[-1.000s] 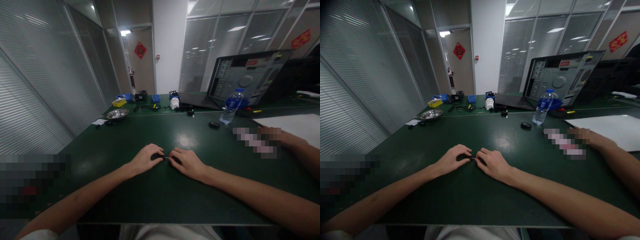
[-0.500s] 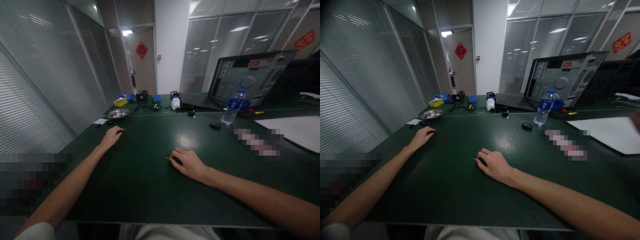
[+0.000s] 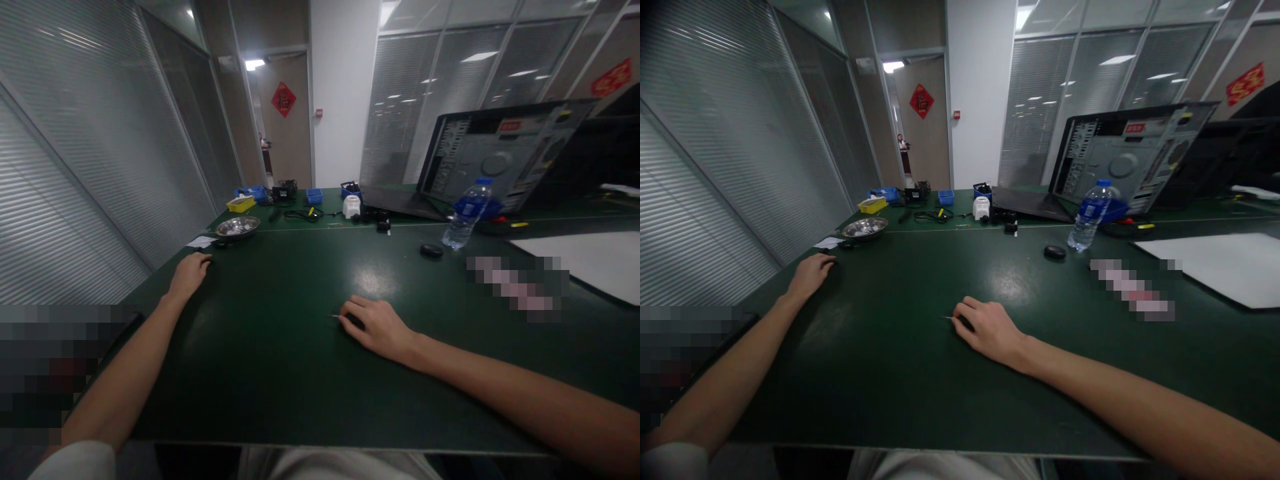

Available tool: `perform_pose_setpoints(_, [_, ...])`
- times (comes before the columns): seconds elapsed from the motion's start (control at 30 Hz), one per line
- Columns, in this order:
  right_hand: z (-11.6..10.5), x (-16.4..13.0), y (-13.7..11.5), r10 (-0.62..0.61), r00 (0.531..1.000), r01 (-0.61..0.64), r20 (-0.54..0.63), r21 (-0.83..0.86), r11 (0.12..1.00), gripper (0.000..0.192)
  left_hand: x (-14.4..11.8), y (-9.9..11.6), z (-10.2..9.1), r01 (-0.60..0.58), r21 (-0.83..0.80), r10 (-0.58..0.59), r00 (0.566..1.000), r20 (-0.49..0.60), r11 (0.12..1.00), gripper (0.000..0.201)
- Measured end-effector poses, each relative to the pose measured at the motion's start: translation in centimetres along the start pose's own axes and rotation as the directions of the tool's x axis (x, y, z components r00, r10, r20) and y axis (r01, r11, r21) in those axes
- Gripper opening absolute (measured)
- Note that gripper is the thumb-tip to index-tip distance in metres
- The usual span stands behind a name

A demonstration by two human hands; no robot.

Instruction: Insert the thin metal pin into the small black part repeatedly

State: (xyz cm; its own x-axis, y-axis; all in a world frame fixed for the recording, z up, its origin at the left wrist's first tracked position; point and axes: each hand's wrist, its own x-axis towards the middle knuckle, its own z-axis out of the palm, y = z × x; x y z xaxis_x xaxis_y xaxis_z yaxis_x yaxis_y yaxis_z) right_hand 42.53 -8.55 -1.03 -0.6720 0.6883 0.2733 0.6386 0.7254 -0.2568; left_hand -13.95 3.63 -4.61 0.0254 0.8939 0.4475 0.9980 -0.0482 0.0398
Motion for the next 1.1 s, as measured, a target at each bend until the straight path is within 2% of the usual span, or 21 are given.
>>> perform_pose_setpoints(0.33, [-0.1,0.0,-0.2,-0.008,1.0,0.008,-0.005,0.002,1.0,0.024,-0.3,0.7,-0.6,0.018,0.033,-0.018,1.0,0.008,0.999,0.04])
perform_pose_setpoints(0.6, [0.0,0.1,0.0,-0.005,1.0,0.005,0.012,-0.01,1.0,0.024,-0.3,1.9,-1.2,0.092,0.122,-0.097,0.995,0.029,0.988,0.039])
perform_pose_setpoints(0.83, [-0.1,0.0,-0.1,-0.005,1.0,0.005,0.009,0.003,1.0,0.024,-0.1,2.3,-1.3,0.198,0.1,-0.2,0.98,0.015,0.975,0.036])
perform_pose_setpoints(1.0, [0.1,0.0,0.1,-0.006,1.0,0.006,0.007,0.006,1.0,0.025,-0.2,2.8,-1.5,0.182,0.139,-0.186,0.982,0.02,0.974,0.035])
perform_pose_setpoints(1.1, [0.0,0.0,0.1,-0.003,1.0,0.003,0.013,0.007,1.0,0.025,-0.1,2.8,-1.5,0.218,0.101,-0.221,0.975,0.015,0.971,0.035])
